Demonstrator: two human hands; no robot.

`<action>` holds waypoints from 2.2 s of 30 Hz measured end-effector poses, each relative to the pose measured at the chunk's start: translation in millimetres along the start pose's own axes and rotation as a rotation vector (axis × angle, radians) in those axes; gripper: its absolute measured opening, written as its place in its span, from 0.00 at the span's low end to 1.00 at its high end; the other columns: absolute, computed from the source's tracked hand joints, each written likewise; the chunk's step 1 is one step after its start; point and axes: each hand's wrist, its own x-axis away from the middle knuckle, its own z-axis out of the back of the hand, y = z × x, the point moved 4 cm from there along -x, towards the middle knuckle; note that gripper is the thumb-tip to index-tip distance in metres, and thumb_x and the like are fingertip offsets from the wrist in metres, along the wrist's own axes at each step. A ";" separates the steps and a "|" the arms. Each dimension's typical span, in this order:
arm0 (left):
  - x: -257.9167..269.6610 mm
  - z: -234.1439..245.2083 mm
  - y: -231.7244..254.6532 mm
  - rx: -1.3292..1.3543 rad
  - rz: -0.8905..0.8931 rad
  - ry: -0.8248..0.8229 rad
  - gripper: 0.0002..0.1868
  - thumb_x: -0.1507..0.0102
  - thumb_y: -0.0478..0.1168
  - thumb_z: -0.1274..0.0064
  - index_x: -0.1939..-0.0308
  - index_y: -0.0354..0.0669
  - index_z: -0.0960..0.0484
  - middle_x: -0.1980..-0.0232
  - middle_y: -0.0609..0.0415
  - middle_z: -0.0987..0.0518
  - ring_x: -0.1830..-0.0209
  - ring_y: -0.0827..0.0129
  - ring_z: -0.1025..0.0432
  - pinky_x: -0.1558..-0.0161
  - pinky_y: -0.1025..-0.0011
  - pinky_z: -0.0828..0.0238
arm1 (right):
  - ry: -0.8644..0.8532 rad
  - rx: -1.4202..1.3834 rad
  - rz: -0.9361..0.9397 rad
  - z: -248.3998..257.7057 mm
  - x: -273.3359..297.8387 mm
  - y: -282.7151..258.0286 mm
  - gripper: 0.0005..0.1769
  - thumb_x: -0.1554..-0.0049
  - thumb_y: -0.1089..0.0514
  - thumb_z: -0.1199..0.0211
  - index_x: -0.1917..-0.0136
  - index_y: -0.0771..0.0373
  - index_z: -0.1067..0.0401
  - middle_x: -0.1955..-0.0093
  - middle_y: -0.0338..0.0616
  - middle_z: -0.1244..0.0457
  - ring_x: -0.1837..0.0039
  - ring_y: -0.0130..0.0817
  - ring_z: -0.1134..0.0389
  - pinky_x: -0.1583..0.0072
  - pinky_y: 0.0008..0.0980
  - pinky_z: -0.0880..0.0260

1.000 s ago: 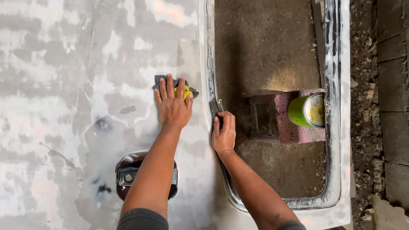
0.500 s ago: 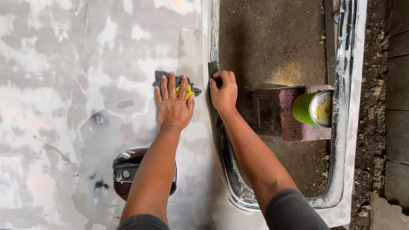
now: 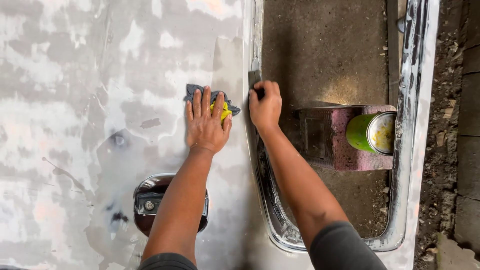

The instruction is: The person dips a yellow sponge and a black sanding block into a green bucket of water. They then use the sponge to wipe the surface of a white car door and the sanding block to scrub the door's edge and frame. The person repeats this process, rinsing the tools in the bucket and continuing to clean the door area.

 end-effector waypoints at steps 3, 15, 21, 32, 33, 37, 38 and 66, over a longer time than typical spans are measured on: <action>3.3 -3.5 -2.1 0.006 -0.033 0.071 0.35 0.32 0.58 0.61 0.21 0.54 0.41 0.17 0.44 0.51 0.17 0.47 0.61 0.23 0.44 0.70 | 0.005 -0.005 -0.050 6.9 3.7 -3.5 0.10 0.47 0.65 0.30 0.52 0.64 0.28 0.51 0.53 0.36 0.47 0.54 0.32 0.46 0.44 0.31; 1.1 -7.4 -2.9 -0.046 -0.015 0.046 0.35 0.31 0.58 0.61 0.21 0.55 0.42 0.18 0.45 0.51 0.18 0.47 0.61 0.24 0.44 0.69 | -0.034 -0.015 0.005 4.7 2.9 -1.0 0.10 0.48 0.67 0.32 0.53 0.63 0.29 0.51 0.53 0.37 0.47 0.55 0.32 0.47 0.44 0.31; 1.9 -6.3 -2.4 -0.031 -0.004 0.034 0.35 0.31 0.59 0.63 0.21 0.56 0.44 0.17 0.46 0.52 0.18 0.49 0.62 0.23 0.45 0.71 | -0.076 -0.026 -0.056 21.7 22.9 -2.2 0.10 0.46 0.66 0.32 0.51 0.64 0.30 0.51 0.53 0.37 0.48 0.54 0.31 0.47 0.44 0.31; 1.1 -4.1 -2.8 -0.018 -0.002 0.027 0.35 0.31 0.58 0.63 0.21 0.56 0.43 0.18 0.45 0.51 0.18 0.48 0.61 0.23 0.45 0.70 | -0.044 0.003 0.018 2.7 0.8 -5.6 0.11 0.45 0.67 0.32 0.51 0.64 0.31 0.49 0.54 0.37 0.47 0.57 0.33 0.46 0.45 0.32; 2.0 -3.9 -2.2 -0.012 -0.007 0.029 0.35 0.31 0.58 0.62 0.21 0.55 0.42 0.18 0.45 0.51 0.18 0.48 0.61 0.23 0.44 0.69 | -0.044 0.005 0.004 1.7 -3.9 -6.4 0.11 0.45 0.66 0.32 0.50 0.64 0.31 0.49 0.54 0.37 0.47 0.57 0.33 0.46 0.45 0.32; -0.8 -1.9 -1.8 -0.004 -0.020 0.047 0.35 0.32 0.58 0.61 0.21 0.55 0.42 0.18 0.44 0.51 0.18 0.47 0.60 0.24 0.44 0.69 | -0.093 -0.001 0.063 30.2 45.0 -7.4 0.11 0.45 0.67 0.32 0.50 0.64 0.31 0.48 0.55 0.37 0.45 0.57 0.33 0.45 0.44 0.32; 1.7 -0.5 -1.3 -0.005 -0.021 0.043 0.35 0.31 0.58 0.61 0.21 0.54 0.42 0.18 0.44 0.50 0.18 0.47 0.60 0.24 0.44 0.69 | -0.144 -0.003 0.047 42.5 71.0 -8.5 0.11 0.45 0.67 0.32 0.50 0.64 0.32 0.49 0.55 0.38 0.46 0.57 0.33 0.45 0.44 0.31; 4.9 -8.3 -3.6 0.034 -0.045 0.086 0.37 0.32 0.58 0.59 0.21 0.52 0.42 0.18 0.44 0.50 0.18 0.45 0.60 0.23 0.43 0.69 | -0.023 0.023 0.003 14.2 19.2 17.6 0.11 0.41 0.65 0.32 0.48 0.64 0.32 0.49 0.54 0.38 0.46 0.56 0.34 0.44 0.45 0.32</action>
